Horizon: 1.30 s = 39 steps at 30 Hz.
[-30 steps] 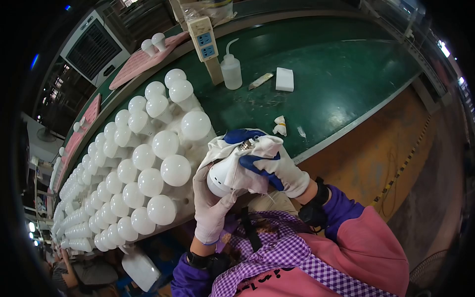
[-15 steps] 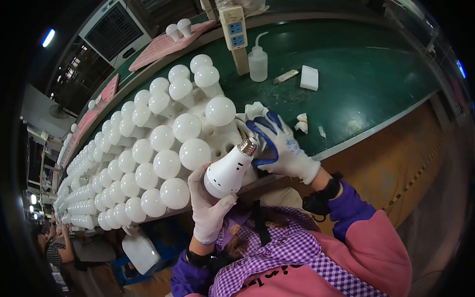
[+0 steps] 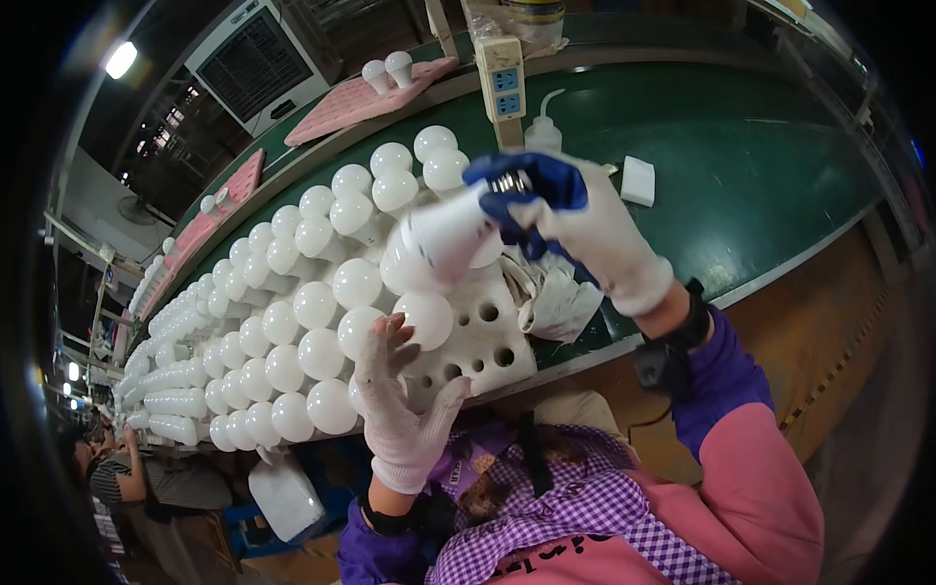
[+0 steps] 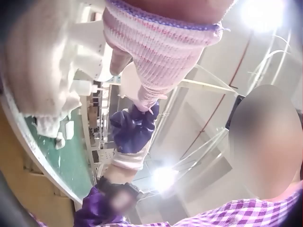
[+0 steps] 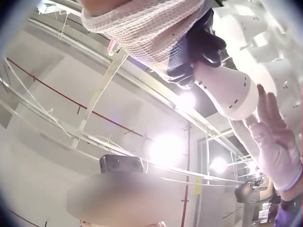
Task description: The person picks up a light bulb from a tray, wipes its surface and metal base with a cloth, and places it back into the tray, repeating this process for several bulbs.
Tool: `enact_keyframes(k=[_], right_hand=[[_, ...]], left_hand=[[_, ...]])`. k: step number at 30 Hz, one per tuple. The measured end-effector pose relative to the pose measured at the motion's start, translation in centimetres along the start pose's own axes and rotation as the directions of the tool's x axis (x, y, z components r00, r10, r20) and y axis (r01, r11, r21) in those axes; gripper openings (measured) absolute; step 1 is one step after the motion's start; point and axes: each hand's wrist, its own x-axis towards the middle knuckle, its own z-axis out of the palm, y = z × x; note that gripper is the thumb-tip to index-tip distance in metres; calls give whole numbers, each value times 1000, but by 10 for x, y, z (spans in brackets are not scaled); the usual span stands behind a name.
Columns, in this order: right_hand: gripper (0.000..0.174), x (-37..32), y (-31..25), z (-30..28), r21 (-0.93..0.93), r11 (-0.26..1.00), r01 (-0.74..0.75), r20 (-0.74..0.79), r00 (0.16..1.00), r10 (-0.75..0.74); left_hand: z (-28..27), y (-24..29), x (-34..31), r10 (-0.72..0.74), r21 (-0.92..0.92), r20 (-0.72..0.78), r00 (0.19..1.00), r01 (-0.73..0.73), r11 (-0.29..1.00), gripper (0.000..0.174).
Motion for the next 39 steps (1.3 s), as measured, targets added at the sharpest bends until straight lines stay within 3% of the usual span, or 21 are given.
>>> enact_keyframes(k=[1, 2, 4, 7, 8, 14, 15, 17, 18, 19, 20, 21, 22, 23, 25, 28, 30, 32, 34, 37, 39], right_hand=[[25, 20, -2, 5, -19, 997, 78, -65, 995, -79], [25, 45, 3, 7, -36, 990, 136, -95, 986, -138], [25, 103, 22, 13, -153, 959, 237, -177, 949, -263], [27, 164, 38, 15, -513, 830, 217, -208, 907, -365], [28, 175, 44, 15, -493, 844, 211, -216, 910, -354], [32, 109, 41, 18, -397, 871, 290, -48, 941, -335], [31, 79, 25, 23, -384, 900, 206, -33, 971, -236], [32, 37, 19, 17, -269, 956, 120, -1, 992, -125], [31, 24, 27, 9, -322, 928, 189, 40, 982, -186], [29, 12, 33, 4, -370, 894, 253, 84, 967, -238], [28, -2, 29, 2, -342, 934, 102, 108, 992, -69], [27, -11, 22, 0, -319, 946, -47, 140, 986, 96], [31, -13, 40, -5, -295, 944, 148, 215, 973, -85], [37, -23, 37, -7, -99, 991, -89, 285, 952, 114], [51, -38, 51, -14, 115, 965, -236, 186, 959, 212], [67, -34, 30, -13, 108, 924, -367, 395, 869, 299], [66, -38, 38, -8, 153, 919, -365, 326, 896, 301], [66, -41, 39, -2, 191, 915, -356, 256, 918, 304], [45, -43, 30, 6, 51, 948, -315, 160, 939, 304], [41, -43, 18, 3, 8, 938, -346, 189, 922, 339], [45, -45, 25, 0, -92, 941, -327, 178, 924, 339]], left_hand=[[-6, -2, 6, 75, 223, 13, 997, -76, 972, 75], [-9, -1, 12, 82, 230, 7, 997, -81, 970, 75], [-14, 3, 23, -17, 516, 206, 978, -94, 851, 67], [-13, 11, 36, -170, 595, 339, 925, -71, 800, 65], [-12, 8, 39, -185, 610, 373, 909, -90, 787, 64], [-9, -7, 62, -333, 710, 542, 772, -209, 672, 57], [-13, -5, 61, -329, 706, 544, 772, -209, 677, 57], [-22, 3, 56, -201, 594, 409, 890, -93, 799, 59], [-23, 6, 53, -199, 590, 422, 884, -102, 801, 59], [-25, 9, 48, -129, 427, 283, 950, -4, 904, 61], [-26, 11, 43, -94, 232, 118, 988, 65, 971, 64], [-22, 13, 39, -93, 229, 123, 988, 63, 971, 64], [-15, 15, 34, -222, -14, 77, 972, 224, 975, 69], [-9, 15, 29, -357, -260, 63, 932, 361, 896, 75], [1, 8, 21, -318, -247, 53, 947, 321, 914, 77], [11, -1, 13, -404, -402, 49, 913, 388, 829, 79], [12, 3, 15, -501, -565, 152, 852, 491, 663, 79], [13, 0, 14, -510, -565, 180, 841, 512, 647, 79], [11, 1, 15, -518, -565, 205, 830, 533, 630, 79], [12, 7, 19, -509, -600, 311, 803, 581, 550, 78], [12, 4, 16, -514, -740, 456, 726, 630, 234, 74]])
